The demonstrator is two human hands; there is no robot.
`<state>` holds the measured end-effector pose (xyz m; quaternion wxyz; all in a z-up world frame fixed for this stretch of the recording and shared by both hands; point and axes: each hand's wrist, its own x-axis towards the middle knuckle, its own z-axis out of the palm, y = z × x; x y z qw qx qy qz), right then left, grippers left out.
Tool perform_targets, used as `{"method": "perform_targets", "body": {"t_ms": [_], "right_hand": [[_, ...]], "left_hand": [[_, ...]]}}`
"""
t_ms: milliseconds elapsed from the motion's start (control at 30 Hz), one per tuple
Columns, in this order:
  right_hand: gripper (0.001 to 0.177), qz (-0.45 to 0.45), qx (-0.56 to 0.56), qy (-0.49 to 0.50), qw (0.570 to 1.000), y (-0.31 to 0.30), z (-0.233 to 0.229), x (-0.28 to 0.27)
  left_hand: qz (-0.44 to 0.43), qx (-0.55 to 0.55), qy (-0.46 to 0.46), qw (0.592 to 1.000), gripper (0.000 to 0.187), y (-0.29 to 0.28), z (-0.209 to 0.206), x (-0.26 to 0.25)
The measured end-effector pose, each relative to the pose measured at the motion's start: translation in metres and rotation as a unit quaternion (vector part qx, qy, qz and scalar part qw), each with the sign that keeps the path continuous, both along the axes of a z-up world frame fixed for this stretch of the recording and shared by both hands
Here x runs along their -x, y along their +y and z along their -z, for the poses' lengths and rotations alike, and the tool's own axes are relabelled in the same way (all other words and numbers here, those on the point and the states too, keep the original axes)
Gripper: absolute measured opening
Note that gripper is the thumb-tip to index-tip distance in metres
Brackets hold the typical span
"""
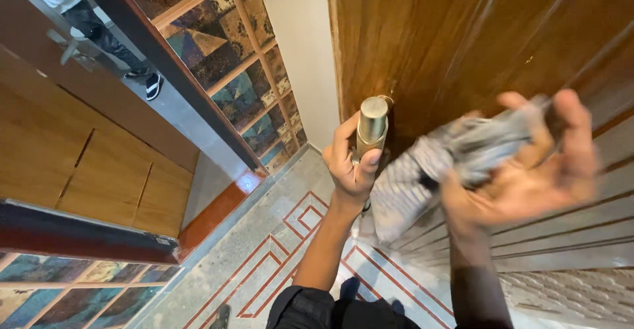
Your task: Polishing a carved wooden door with a cloth.
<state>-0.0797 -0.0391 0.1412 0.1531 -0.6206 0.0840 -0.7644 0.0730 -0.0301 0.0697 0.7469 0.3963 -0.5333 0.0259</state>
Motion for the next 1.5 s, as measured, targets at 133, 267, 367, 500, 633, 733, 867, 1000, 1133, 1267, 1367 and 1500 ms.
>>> {"method": "perform_targets", "body": {"t_ms": [133, 267, 367, 500, 633, 733, 867, 1000, 1133, 1267, 1367, 1500], "right_hand": [[0.040, 0.329, 0.092, 0.188, 0.921, -0.055, 0.088, -0.006], [0.016, 0.407, 0.147, 0.266, 0.861, -0.067, 0.168, -0.031], [0.015, 0.335, 0.157, 0.345, 0.863, -0.066, 0.241, -0.031], [0.014, 0.136, 0.182, 0.450, 0.864, -0.066, 0.316, -0.012], [0.004, 0.215, 0.250, 0.434, 0.838, -0.064, 0.287, 0.007], [0.017, 0.285, 0.042, 0.313, 0.905, -0.064, 0.227, 0.025], [0.012, 0.390, 0.063, 0.216, 0.893, -0.041, 0.098, 0.032], [0.034, 0.402, 0.072, 0.245, 0.879, -0.054, 0.129, 0.026], [0.067, 0.471, 0.066, 0.366, 0.800, -0.081, 0.254, 0.015], [0.055, 0.458, 0.034, 0.394, 0.796, -0.087, 0.413, 0.038], [0.047, 0.452, 0.013, 0.408, 0.793, -0.085, 0.438, 0.061], [0.057, 0.523, -0.032, 0.382, 0.761, -0.068, 0.311, 0.072]], "left_hand": [[0.018, -0.012, 0.015, 1.000, 0.069, -0.002, 0.016, 0.000], [-0.029, -0.013, 0.004, 0.999, 0.059, -0.001, 0.050, 0.004], [-0.085, -0.011, -0.030, 0.996, 0.052, 0.000, 0.086, 0.007], [-0.175, -0.015, -0.076, 0.982, 0.055, 0.002, 0.127, 0.011], [-0.165, -0.007, -0.064, 0.984, 0.065, -0.007, 0.148, 0.005], [-0.181, 0.040, -0.105, 0.977, 0.075, -0.012, 0.147, 0.005], [-0.280, 0.135, -0.170, 0.935, 0.068, -0.005, 0.135, 0.010], [-0.235, 0.245, -0.234, 0.911, 0.060, -0.013, 0.156, 0.012], [-0.072, 0.302, -0.273, 0.911, 0.061, -0.022, 0.127, 0.030], [0.035, 0.150, -0.278, 0.948, 0.075, -0.025, 0.093, 0.046], [0.092, 0.024, -0.291, 0.952, 0.090, -0.028, 0.073, 0.050], [0.128, 0.035, -0.332, 0.934, 0.101, -0.045, 0.064, 0.053]]}}
